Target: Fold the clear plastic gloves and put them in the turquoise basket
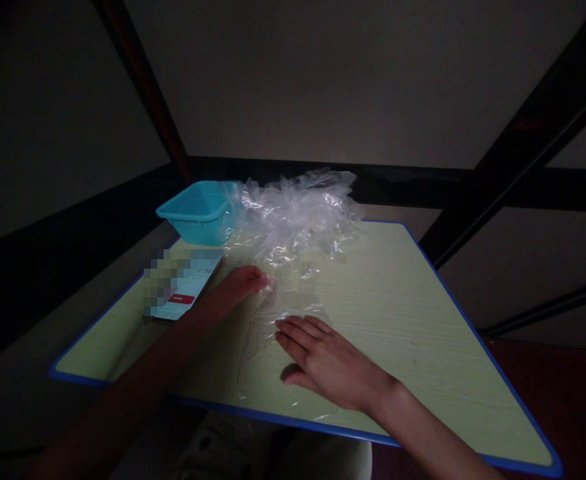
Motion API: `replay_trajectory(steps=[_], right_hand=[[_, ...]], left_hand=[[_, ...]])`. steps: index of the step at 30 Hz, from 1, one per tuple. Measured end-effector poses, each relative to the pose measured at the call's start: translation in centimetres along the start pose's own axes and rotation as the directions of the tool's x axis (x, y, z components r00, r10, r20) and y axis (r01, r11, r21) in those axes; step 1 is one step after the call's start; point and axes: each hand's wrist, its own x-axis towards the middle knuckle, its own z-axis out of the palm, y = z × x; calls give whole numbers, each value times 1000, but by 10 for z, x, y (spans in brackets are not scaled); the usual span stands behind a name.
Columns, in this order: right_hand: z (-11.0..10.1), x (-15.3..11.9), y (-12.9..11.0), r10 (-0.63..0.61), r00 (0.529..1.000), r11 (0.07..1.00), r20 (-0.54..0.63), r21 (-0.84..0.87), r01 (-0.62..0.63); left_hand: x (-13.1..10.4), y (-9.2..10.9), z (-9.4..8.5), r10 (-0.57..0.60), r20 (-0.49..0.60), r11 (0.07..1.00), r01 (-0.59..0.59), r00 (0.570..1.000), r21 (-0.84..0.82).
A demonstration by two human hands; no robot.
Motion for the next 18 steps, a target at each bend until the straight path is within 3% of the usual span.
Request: replay_trajectory(steps=[2, 4, 6, 9, 10, 14, 18], right_hand=[[-7, -2, 7, -13, 999, 990, -43, 137, 18], [-14, -1, 21, 74, 986, 951, -152, 309, -23], [-20, 4, 43, 319, 905, 858, -282, 491, -150], [-23, 20, 81, 638, 739, 621, -217, 712, -327], [-22, 26, 92, 662, 720, 602, -209, 720, -346], [-18, 52, 120, 691, 694, 577, -205, 735, -357], [-18, 66, 125, 663, 729, 563, -170, 756, -335]], left_hand=[[4, -1, -3, -27, 45, 992, 33, 999, -126], [6, 0, -6, -60, 97, 967, 81, 993, -240], [7, 3, -8, -95, 138, 935, 136, 986, -326], [8, 6, -10, -137, 170, 891, 197, 976, -409], [8, 6, -11, -147, 171, 880, 208, 974, -428], [9, 4, -12, -167, 139, 856, 213, 976, -471], [10, 1, -12, -171, 53, 861, 176, 984, -478]])
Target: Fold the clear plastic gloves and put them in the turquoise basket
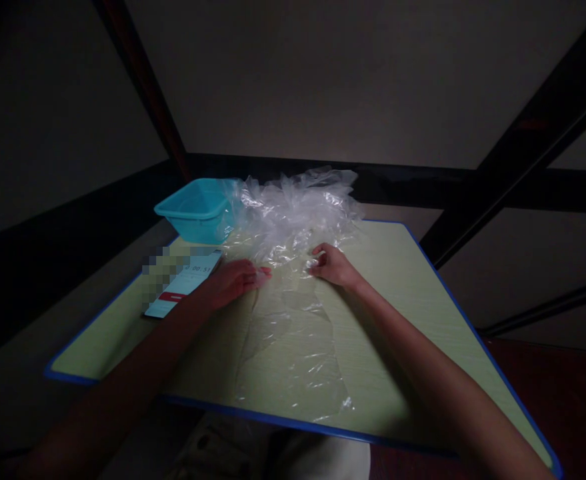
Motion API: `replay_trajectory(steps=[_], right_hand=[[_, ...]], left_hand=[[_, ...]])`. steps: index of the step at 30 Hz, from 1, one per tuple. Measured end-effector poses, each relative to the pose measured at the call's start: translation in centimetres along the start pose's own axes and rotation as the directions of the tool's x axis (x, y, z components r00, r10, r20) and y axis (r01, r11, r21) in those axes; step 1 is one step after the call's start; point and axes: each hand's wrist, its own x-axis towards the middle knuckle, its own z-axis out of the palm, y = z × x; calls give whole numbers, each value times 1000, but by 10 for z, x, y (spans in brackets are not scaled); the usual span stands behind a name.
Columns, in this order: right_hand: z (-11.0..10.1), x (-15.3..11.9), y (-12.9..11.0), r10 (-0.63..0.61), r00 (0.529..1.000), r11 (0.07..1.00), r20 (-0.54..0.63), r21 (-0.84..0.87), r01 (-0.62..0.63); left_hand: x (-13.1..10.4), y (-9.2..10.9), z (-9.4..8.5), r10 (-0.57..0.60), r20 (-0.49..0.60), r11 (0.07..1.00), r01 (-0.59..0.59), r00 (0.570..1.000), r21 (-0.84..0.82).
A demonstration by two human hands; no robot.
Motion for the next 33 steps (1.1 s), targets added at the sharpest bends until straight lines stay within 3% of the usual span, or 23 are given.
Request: replay_trajectory(steps=[8, 16, 19, 26, 29, 33], right_hand=[[-4, -10, -16, -106, 992, 994, 67, 17, 105], [-11, -44, -40, -249, 967, 966, -53, -83, 244], [-12, -65, -47, -342, 937, 934, -71, -133, 331], [-15, -113, -49, -429, 903, 888, 2, -184, 422], [-15, -129, -43, -432, 902, 885, 24, -180, 429], [-11, -145, -33, -412, 907, 887, 90, -189, 422]], left_hand=[[-4, 2, 5, 80, -65, 990, -72, 995, 122], [-27, 17, 6, 256, -59, 912, -221, 965, 345], [-42, 20, 8, 344, -6, 848, -308, 939, 432], [-80, 14, 5, 545, 198, 582, -538, 814, 610], [-92, 6, 0, 541, 252, 511, -552, 802, 659], [-100, -8, -8, 473, 319, 489, -546, 821, 680]])
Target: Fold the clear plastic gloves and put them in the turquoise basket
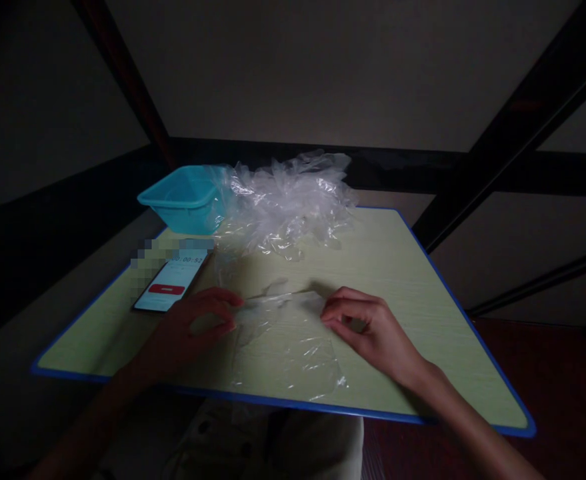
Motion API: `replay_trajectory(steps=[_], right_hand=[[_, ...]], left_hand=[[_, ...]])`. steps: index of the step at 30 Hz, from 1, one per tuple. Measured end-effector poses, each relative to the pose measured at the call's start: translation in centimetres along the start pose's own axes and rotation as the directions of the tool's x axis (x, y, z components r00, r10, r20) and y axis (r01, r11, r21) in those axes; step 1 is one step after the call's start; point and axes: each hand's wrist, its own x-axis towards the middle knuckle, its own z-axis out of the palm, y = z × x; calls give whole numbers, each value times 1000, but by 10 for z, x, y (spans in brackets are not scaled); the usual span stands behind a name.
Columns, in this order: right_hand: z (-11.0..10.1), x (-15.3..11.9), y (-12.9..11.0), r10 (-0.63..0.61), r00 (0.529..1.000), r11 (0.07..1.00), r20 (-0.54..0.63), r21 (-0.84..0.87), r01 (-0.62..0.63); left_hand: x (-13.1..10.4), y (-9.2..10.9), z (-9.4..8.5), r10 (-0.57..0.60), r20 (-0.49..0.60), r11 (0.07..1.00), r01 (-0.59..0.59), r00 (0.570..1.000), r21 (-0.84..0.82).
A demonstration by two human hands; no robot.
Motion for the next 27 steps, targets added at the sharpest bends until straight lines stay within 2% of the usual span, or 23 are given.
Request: replay_trajectory(steps=[7, 12, 17, 20, 24, 27], right_hand=[[11, -19, 8, 42, 996, 999, 81, -27, -40], [6, -17, 8, 81, 991, 995, 105, -70, -74], [7, 17, 4, 136, 990, 988, 24, -79, -134], [19, 45, 13, 177, 983, 983, 50, 31, -178], [39, 76, 30, 265, 953, 933, 146, 211, -291], [47, 90, 34, 291, 944, 912, 152, 254, -322]], left_hand=[[-18, -14, 5, -26, 152, 1000, 28, 988, -12], [-24, -16, 5, -33, 222, 998, 43, 974, -40], [-28, -16, 9, -42, 206, 998, 51, 978, -38], [-30, -17, 12, -35, 199, 999, 40, 979, -26], [-32, -19, 16, -7, 165, 1000, 8, 986, -2], [-33, -20, 18, 12, 135, 1000, -13, 991, 7]])
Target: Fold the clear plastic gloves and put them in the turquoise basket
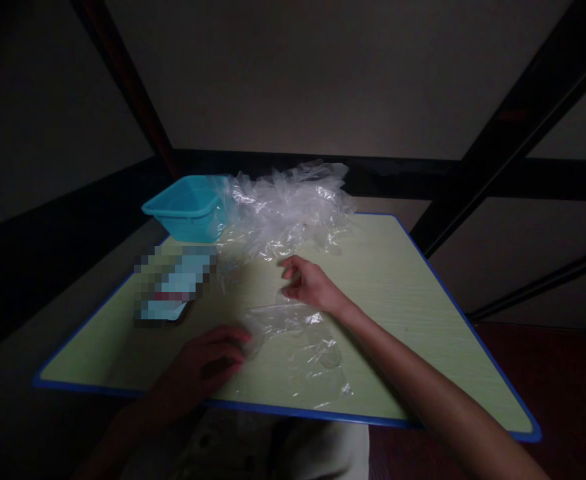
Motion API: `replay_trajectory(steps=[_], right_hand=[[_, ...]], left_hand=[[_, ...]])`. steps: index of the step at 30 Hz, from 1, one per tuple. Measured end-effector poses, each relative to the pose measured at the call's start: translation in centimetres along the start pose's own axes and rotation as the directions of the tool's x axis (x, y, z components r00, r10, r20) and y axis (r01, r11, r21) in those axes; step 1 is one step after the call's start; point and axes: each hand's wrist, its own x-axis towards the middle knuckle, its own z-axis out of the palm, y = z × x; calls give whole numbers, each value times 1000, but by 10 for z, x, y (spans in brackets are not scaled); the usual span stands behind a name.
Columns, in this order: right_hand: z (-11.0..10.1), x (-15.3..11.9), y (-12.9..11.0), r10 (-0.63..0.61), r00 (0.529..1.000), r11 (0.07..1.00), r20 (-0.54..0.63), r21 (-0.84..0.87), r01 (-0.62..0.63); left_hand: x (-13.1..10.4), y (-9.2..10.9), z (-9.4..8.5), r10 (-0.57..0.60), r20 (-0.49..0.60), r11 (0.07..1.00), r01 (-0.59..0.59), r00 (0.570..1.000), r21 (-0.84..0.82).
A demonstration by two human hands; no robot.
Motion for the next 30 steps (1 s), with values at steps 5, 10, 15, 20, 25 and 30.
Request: replay_trajectory(steps=[5, 10, 15, 20, 25, 30], right_hand=[[-6, -11, -18, -79, 996, 995, -51, 51, 81], [-9, -57, -39, -249, 966, 961, -72, -143, 237], [0, -95, -38, -353, 925, 879, 140, -288, 379], [7, -107, -29, -288, 900, 839, 327, -366, 402], [-6, -108, -25, -201, 973, 909, 111, -350, 228], [-17, -108, -11, -18, 992, 945, -127, -326, -24]], left_hand=[[1, 3, 4, 33, -75, 999, -32, 997, 18], [-1, 10, 10, 86, -117, 996, -83, 989, 30], [-3, 12, 14, 144, -113, 989, -138, 983, 56], [-3, 13, 17, 192, -90, 980, -186, 977, 70], [-9, 15, 12, 187, 4, 978, -187, 982, 95], [-3, 9, -4, 130, -18, 988, -128, 991, 86]])
